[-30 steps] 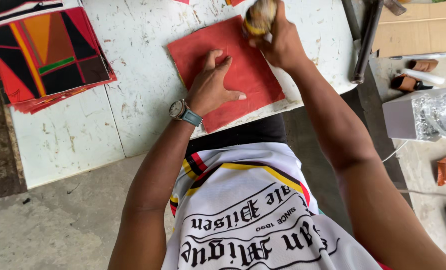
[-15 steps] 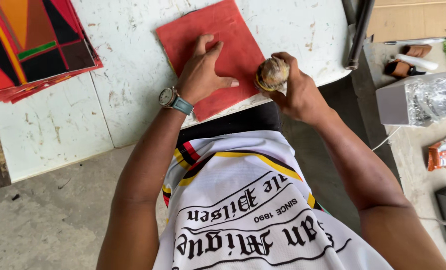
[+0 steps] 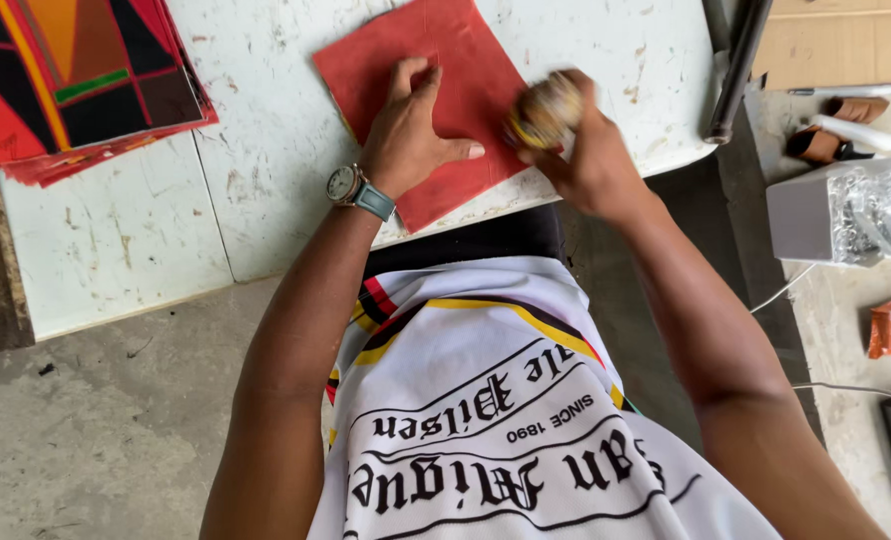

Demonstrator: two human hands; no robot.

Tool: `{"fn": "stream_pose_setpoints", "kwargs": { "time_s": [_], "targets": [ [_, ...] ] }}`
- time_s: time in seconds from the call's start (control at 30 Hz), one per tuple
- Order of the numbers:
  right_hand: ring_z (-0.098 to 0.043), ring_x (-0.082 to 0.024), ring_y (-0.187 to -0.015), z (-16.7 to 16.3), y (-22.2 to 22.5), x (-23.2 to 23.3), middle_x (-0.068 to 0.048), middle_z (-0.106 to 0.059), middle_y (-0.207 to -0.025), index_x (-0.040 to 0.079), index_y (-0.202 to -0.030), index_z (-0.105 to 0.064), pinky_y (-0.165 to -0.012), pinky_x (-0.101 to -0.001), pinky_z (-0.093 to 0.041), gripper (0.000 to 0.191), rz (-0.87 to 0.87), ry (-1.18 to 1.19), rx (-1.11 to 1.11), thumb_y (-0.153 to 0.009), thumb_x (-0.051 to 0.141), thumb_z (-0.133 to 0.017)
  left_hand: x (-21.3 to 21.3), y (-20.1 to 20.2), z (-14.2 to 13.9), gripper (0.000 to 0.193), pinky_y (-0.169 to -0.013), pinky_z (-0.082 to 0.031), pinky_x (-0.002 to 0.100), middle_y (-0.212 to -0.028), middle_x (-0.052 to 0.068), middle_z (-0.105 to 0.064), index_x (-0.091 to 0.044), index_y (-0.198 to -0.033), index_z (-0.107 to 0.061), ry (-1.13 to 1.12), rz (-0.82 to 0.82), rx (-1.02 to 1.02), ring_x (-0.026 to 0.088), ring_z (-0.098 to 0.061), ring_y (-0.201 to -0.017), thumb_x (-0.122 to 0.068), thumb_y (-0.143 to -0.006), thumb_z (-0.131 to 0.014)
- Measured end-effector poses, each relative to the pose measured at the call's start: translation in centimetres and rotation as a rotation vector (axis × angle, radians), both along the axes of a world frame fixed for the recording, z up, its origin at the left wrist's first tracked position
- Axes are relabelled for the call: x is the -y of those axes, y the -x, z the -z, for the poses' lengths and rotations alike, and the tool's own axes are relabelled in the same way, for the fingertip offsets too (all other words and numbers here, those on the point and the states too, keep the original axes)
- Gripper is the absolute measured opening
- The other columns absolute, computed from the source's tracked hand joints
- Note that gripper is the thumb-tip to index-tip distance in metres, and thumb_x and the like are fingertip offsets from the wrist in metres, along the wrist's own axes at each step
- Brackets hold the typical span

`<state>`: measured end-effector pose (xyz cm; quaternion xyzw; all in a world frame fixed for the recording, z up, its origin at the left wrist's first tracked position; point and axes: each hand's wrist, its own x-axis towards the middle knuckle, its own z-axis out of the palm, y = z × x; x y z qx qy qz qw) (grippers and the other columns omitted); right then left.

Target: The person lays a red fabric square on the workbench and rubs its surface with a coconut shell, pressing it flat by hand. They stack the finished square with others, then pick up a new red square and repeat the rubbing and stacking.

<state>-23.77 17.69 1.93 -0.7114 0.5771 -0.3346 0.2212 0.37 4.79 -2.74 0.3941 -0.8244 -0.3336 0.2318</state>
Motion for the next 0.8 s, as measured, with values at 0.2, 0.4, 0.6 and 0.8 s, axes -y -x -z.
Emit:
{"fn": "stream_pose_setpoints", "kwargs": {
  "time_s": [0.2,0.4,0.6,0.8],
  "targets": [
    [-0.070,-0.037,-0.125,-0.3,0.4,-1.2,-0.022,-0.069,-0.130,0.003,-0.153,-0.027,-0.106,-0.0430,-0.055,0.085,0.112,0.099,-0.025,-0.093,0.010,-0.087,0.0,0.0,-0.1,0.105,-0.112,-0.048,0.042,-0.155,0.027,-0.033,0.013,-0.146,-0.043,0.101,0.058,0.001,0.040,-0.048,-0.139,-0.041,-0.072,-0.097],
    [-0.071,-0.040,-0.118,0.8,-2.2,13.9,-0.020,-0.073,-0.126,0.007,-0.151,-0.037,-0.095,-0.0428,-0.058,0.074,-0.035,0.108,0.025,-0.097,0.014,-0.088,-1.3,0.0,-0.7,0.106,-0.113,-0.043,0.043,-0.153,0.028,-0.036,0.011,-0.144,-0.046,0.071,0.091,0.018,0.041,-0.045,-0.139,-0.041,-0.066,-0.096],
    [-0.071,-0.039,-0.112,1.9,-1.3,18.9,-0.022,-0.073,-0.121,0.002,-0.145,-0.041,-0.093,-0.0442,-0.057,0.067,-0.158,0.260,0.026,-0.095,0.006,-0.085,-2.2,0.2,-0.1,0.106,-0.113,-0.043,0.042,-0.155,0.026,-0.036,0.011,-0.143,-0.046,0.036,0.072,-0.012,0.039,-0.044,-0.142,-0.042,-0.066,-0.095],
    [-0.072,-0.036,-0.106,-0.2,0.5,17.5,-0.023,-0.072,-0.115,0.006,-0.129,-0.050,-0.090,-0.0418,-0.057,0.048,-0.142,0.376,0.008,-0.094,-0.003,-0.081,-2.6,0.2,-0.4,0.105,-0.116,-0.043,0.042,-0.157,0.024,-0.034,0.008,-0.145,-0.047,0.043,0.077,-0.010,0.040,-0.043,-0.144,-0.043,-0.067,-0.095]
  ]
}}
